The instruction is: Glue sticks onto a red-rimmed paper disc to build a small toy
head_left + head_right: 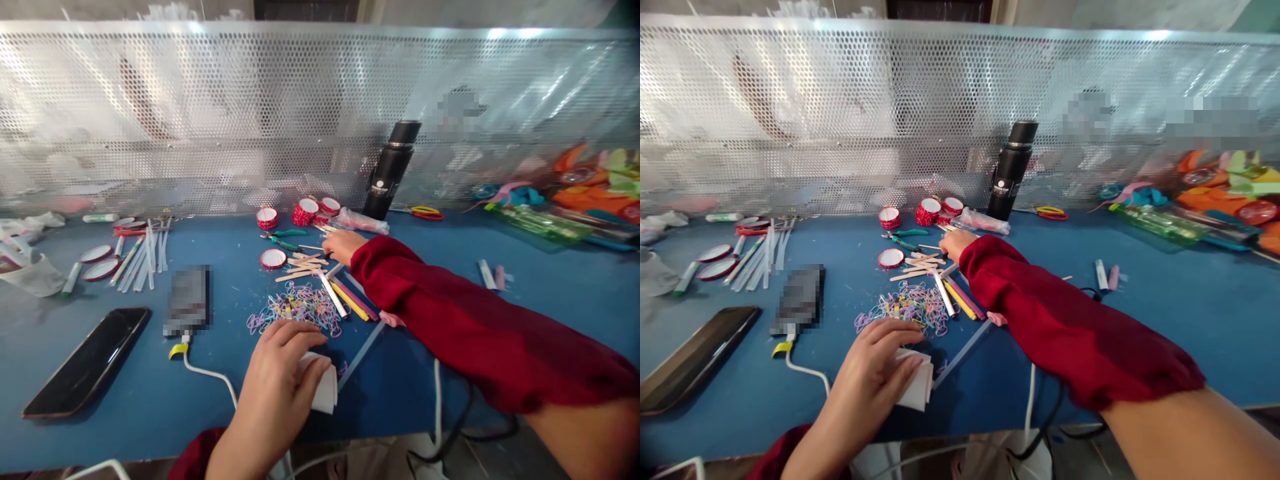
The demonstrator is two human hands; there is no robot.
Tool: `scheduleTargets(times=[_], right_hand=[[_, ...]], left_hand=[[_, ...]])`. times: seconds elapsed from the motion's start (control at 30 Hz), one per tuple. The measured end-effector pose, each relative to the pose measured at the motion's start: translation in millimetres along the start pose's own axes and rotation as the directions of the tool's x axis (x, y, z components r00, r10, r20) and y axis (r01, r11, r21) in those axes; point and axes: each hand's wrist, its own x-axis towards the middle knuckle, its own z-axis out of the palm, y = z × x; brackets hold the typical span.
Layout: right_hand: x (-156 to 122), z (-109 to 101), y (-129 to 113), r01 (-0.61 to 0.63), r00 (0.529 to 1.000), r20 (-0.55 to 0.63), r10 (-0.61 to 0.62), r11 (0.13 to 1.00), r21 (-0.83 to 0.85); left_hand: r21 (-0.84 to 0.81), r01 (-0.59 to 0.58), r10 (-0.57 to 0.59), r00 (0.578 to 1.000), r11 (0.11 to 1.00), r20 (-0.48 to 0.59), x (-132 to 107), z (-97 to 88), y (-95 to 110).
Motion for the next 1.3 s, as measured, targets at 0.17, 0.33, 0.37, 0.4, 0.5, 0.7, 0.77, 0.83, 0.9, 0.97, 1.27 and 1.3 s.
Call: scheduleTargets(times=[0.17,0.33,0.37,0.4,0.5,0.7,0.77,0.83,0.9,0.97,1.27,1.3], right_hand=[[-45.0,-33.0,-24.1,0.036,0.987,-0.161,-0.011,0.987,0.159],[-142.3,-36.5,-91.6,0.285,0.932,-0.310,-0.189,0.910,0.300],[-158.9,-31.4,-103.8,0.308,0.920,-0.335,-0.204,0.905,0.295],[-172.4,-25.7,-113.3,0.326,0.913,-0.345,-0.217,0.897,0.299],[-191.3,-9.7,-120.1,0.291,0.909,-0.396,-0.132,0.880,0.375],[-170.8,13.8,-77.5,-0.086,0.944,-0.313,0.102,0.994,0.065],[-162.2,22.4,-70.5,-0.167,0.963,-0.224,0.150,0.984,-0.060],[-155.9,29.8,-69.6,-0.199,0.965,-0.191,0.177,0.975,-0.102],[-151.9,34.1,-70.9,-0.218,0.960,-0.203,0.194,0.970,-0.104],[-150.9,34.0,-71.1,-0.232,0.955,-0.212,0.205,0.967,-0.108],[-210.4,7.0,-71.9,-0.077,0.787,-0.580,0.209,0.967,0.244],[-217.6,7.1,-75.7,0.035,0.771,-0.613,0.171,0.950,0.310]], left_hand=[[-0.034,0.074,-0.078,0.990,0.997,-0.118,-4.2,2.3,-5.0],[-0.205,0.163,-0.201,0.962,0.965,-0.183,-5.6,2.8,-3.6],[-0.227,0.163,-0.202,0.966,0.960,-0.160,-5.1,2.4,-2.9],[-0.243,0.162,-0.199,0.970,0.956,-0.137,-4.5,2.0,-2.4],[-0.267,0.167,-0.208,0.969,0.949,-0.132,-2.5,0.9,-2.8],[-0.242,0.080,-0.140,0.960,0.967,-0.243,1.1,2.6,-5.6],[-0.241,0.060,-0.122,0.960,0.969,-0.252,1.3,3.4,-6.1],[-0.234,0.062,-0.124,0.958,0.970,-0.260,1.2,3.9,-6.3],[-0.239,0.070,-0.134,0.955,0.969,-0.263,1.3,4.0,-5.8],[-0.276,0.082,-0.159,0.949,0.958,-0.271,1.9,3.6,-4.5],[-0.699,0.183,-0.492,0.828,0.691,-0.269,3.6,-1.3,-2.3],[-0.734,0.182,-0.513,0.820,0.654,-0.254,3.7,-1.4,-3.1]])
